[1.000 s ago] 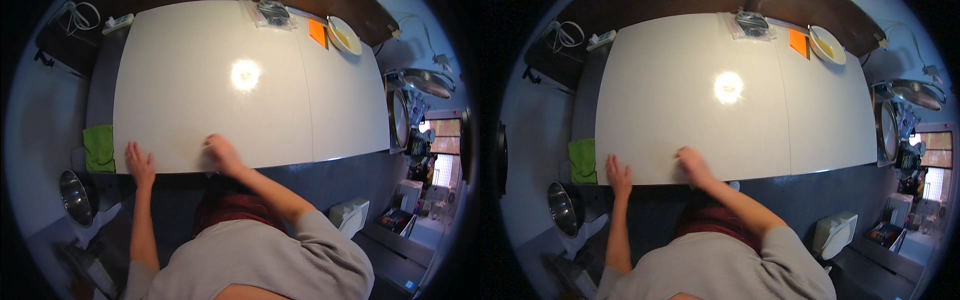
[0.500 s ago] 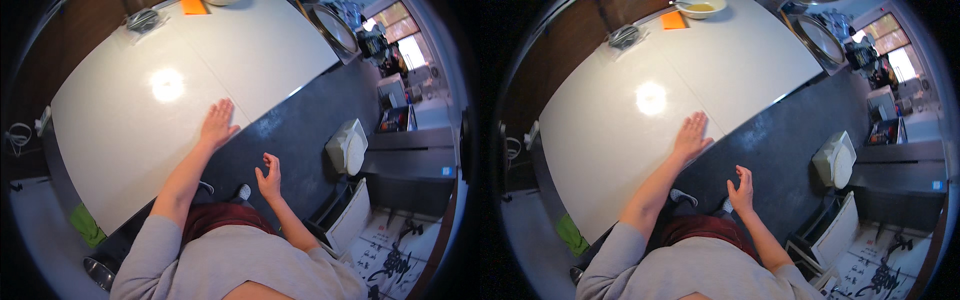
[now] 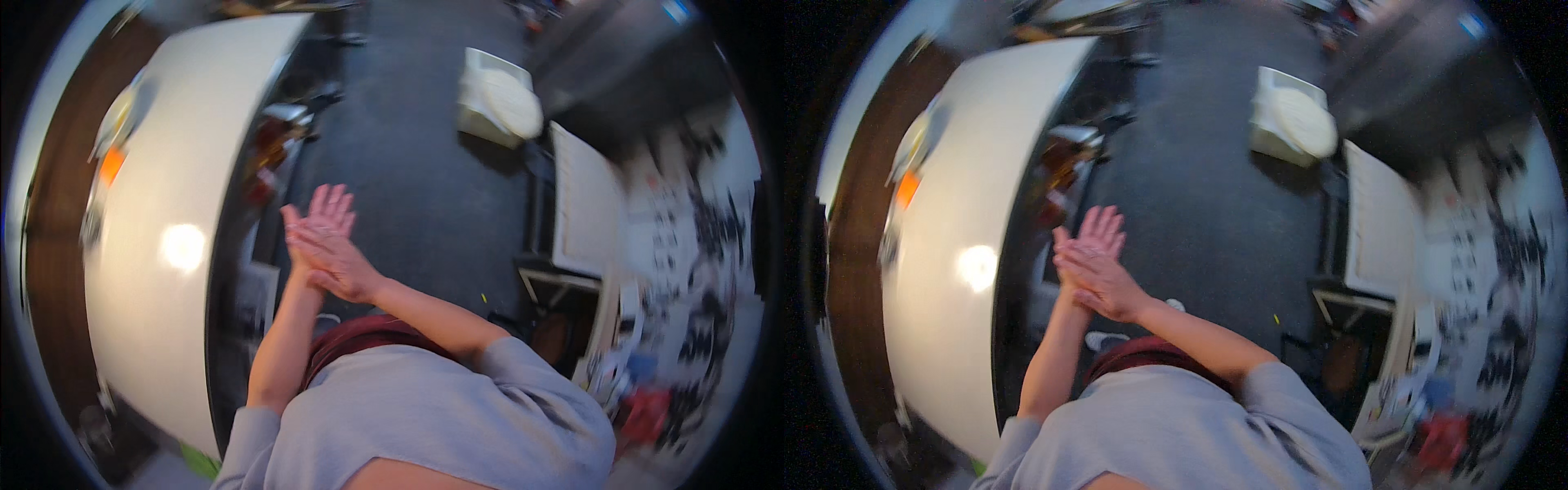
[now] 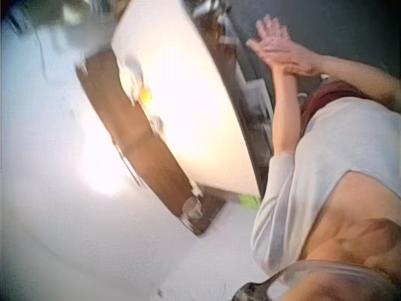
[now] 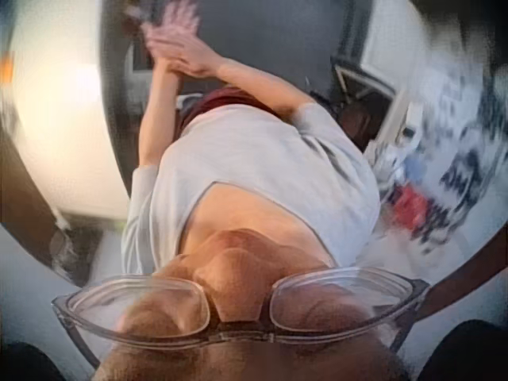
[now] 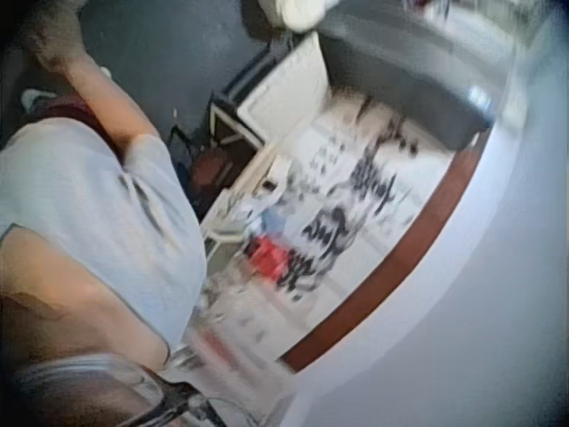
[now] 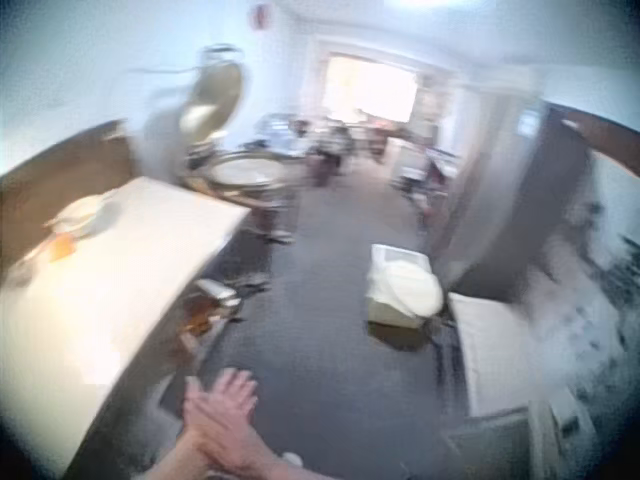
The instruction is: The person rolls out a large thin sheet of dough on a countertop using a rolling pin, then transfers it to a large round griddle to cook. After cooking, the person removes the finished pancake with a wooden spatula and places it in a container. The person also wipes the countertop with a sponge and liquid.
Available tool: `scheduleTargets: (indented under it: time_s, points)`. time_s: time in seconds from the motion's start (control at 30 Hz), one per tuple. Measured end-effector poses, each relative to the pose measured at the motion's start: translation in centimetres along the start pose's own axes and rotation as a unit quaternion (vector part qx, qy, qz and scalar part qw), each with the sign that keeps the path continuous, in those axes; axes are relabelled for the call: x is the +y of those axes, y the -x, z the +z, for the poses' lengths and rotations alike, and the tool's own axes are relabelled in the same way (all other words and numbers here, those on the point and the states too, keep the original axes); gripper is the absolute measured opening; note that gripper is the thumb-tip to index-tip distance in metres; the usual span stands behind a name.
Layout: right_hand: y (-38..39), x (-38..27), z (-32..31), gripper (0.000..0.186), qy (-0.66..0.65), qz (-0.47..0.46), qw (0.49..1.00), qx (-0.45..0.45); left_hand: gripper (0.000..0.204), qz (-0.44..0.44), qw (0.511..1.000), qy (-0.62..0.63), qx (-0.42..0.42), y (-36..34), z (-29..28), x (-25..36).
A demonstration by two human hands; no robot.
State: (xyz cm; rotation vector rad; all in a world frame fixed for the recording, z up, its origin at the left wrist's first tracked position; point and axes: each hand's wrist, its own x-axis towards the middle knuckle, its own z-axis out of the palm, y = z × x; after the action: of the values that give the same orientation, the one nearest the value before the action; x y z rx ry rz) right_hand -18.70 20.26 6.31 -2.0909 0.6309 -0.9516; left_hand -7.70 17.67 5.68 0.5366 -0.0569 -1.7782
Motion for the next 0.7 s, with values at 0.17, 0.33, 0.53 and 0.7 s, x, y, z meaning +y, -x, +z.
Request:
scheduleTargets:
  time_s: [0.17, 0.33, 0.53, 0.7]
  points:
    - [1.9, 8.1, -7.9, 0.06, 0.148, 0.194, 0.959, 0.144, 0.086, -0.067, 0.997, -0.019, -0.021, -4.2, 7.9, -4.2]
    - [2.0, 13.6, -16.4, 0.061, -0.534, 0.398, 0.65, 0.367, 0.071, 0.107, 0.809, -0.543, -0.198, -9.9, 11.0, -13.2]
    - [6.2, 13.3, -24.6, 0.059, -0.634, 0.214, 0.633, 0.389, 0.07, 0.181, 0.441, -0.821, -0.313, -20.9, 9.2, -16.4]
    - [15.7, 14.7, -32.5, 0.059, -0.565, 0.228, 0.616, 0.5, 0.079, 0.108, 0.269, -0.946, -0.145, -29.5, 5.5, -12.8]
